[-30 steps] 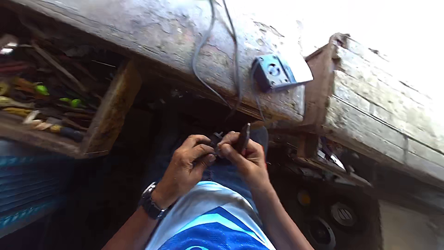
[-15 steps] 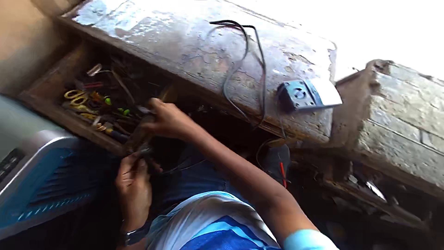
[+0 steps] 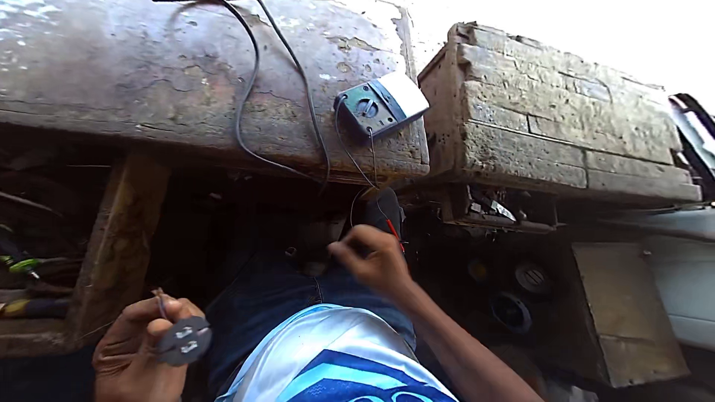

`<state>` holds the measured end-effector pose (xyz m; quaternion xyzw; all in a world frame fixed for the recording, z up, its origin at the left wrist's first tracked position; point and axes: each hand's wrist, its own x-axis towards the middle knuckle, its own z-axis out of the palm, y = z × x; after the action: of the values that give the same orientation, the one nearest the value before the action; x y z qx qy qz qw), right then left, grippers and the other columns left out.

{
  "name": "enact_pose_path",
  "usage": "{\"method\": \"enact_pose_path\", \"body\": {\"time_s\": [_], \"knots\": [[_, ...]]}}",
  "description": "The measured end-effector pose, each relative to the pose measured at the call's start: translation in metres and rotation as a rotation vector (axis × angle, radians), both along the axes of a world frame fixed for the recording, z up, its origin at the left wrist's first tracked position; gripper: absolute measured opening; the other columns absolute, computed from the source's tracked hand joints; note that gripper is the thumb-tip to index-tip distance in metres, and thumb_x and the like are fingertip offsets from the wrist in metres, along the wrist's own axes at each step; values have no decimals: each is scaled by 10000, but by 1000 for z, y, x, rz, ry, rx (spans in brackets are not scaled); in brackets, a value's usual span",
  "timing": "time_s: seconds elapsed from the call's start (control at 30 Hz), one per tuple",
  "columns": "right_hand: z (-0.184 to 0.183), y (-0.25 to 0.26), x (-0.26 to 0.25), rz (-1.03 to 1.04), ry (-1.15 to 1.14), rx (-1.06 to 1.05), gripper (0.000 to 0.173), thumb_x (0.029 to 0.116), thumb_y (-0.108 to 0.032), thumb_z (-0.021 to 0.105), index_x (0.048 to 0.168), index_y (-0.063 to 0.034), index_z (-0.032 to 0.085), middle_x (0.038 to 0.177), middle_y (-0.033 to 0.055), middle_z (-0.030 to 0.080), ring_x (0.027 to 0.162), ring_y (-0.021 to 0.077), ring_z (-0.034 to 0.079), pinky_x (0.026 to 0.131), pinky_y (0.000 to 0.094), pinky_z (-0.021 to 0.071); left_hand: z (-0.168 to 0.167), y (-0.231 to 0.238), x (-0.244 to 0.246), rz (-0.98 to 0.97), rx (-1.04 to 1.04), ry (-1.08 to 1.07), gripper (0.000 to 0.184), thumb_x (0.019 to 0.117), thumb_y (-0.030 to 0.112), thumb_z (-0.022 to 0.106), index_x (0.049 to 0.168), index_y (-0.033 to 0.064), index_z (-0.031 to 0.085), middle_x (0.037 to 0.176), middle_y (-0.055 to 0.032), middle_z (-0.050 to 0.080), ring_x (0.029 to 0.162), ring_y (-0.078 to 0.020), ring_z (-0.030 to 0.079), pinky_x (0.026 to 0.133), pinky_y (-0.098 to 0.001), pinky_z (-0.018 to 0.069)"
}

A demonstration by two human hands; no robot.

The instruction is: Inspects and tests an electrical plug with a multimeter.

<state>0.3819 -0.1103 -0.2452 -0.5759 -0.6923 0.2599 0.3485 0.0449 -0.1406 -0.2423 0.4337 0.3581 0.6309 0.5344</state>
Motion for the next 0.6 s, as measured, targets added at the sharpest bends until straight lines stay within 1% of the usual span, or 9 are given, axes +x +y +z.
{"method": "enact_pose_path", "body": {"time_s": [0.07,0.13,0.23,0.33,0.37,0.4,0.43,0.53,0.6], "knots": [[-23,-20,60,-313,-206,-83,276,991,-334,662,935,-68,715,786,38,680,693,163,658,654,421,580,2,8,12,-189,11,-29,139,971,296,712,1062,208,771,980,30,746,857,-87,706,754,-221,591],[-43,-39,99,-513,-301,-255,294,1029,-346,598,1051,-67,687,810,73,687,716,223,669,683,490,562,-3,16,26,-360,-3,-88,145,970,305,713,1036,197,784,994,8,746,913,-111,708,813,-241,589],[-58,-57,111,-629,-228,-387,303,1057,-336,551,1163,-72,656,847,90,693,745,237,674,717,496,558,-10,23,49,-515,-122,-184,175,979,291,694,1021,159,801,966,-27,755,891,-119,709,804,-251,581],[-65,-56,95,-635,-187,-359,388,994,-321,624,1302,-86,632,843,107,690,707,259,657,679,514,557,-12,26,70,-587,-225,-143,187,985,270,690,1011,113,788,924,-33,751,831,-93,705,768,-230,586],[-66,-52,90,-629,-244,-359,470,957,-317,649,1372,-101,615,905,131,704,764,295,669,707,548,553,-11,28,76,-602,-237,-94,194,990,273,686,1014,103,777,914,-31,746,805,-84,701,742,-220,589],[-67,-47,88,-617,-321,-372,538,936,-327,667,1429,-125,595,1022,159,718,882,338,688,768,580,551,-10,30,83,-616,-241,-33,206,996,285,678,1026,103,771,911,-25,746,783,-70,698,716,-207,590],[-69,-42,88,-595,-398,-383,549,938,-348,679,1442,-149,593,1083,177,704,989,373,681,807,596,547,-10,32,88,-633,-241,28,211,1007,289,662,1046,107,760,914,-15,743,763,-56,687,692,-195,584],[-78,-28,91,-520,-536,-293,316,966,-349,701,1210,-154,747,1011,183,653,1014,385,639,788,552,551,-9,35,99,-665,-257,168,193,1054,181,557,1100,59,699,840,-19,686,664,-65,632,574,-195,542],[-80,-23,92,-458,-588,-178,183,978,-252,692,1051,-113,786,991,182,626,1017,388,607,809,540,539,-7,38,105,-664,-254,259,200,1055,120,488,1111,45,665,771,-8,643,609,-69,599,517,-194,510]]}}
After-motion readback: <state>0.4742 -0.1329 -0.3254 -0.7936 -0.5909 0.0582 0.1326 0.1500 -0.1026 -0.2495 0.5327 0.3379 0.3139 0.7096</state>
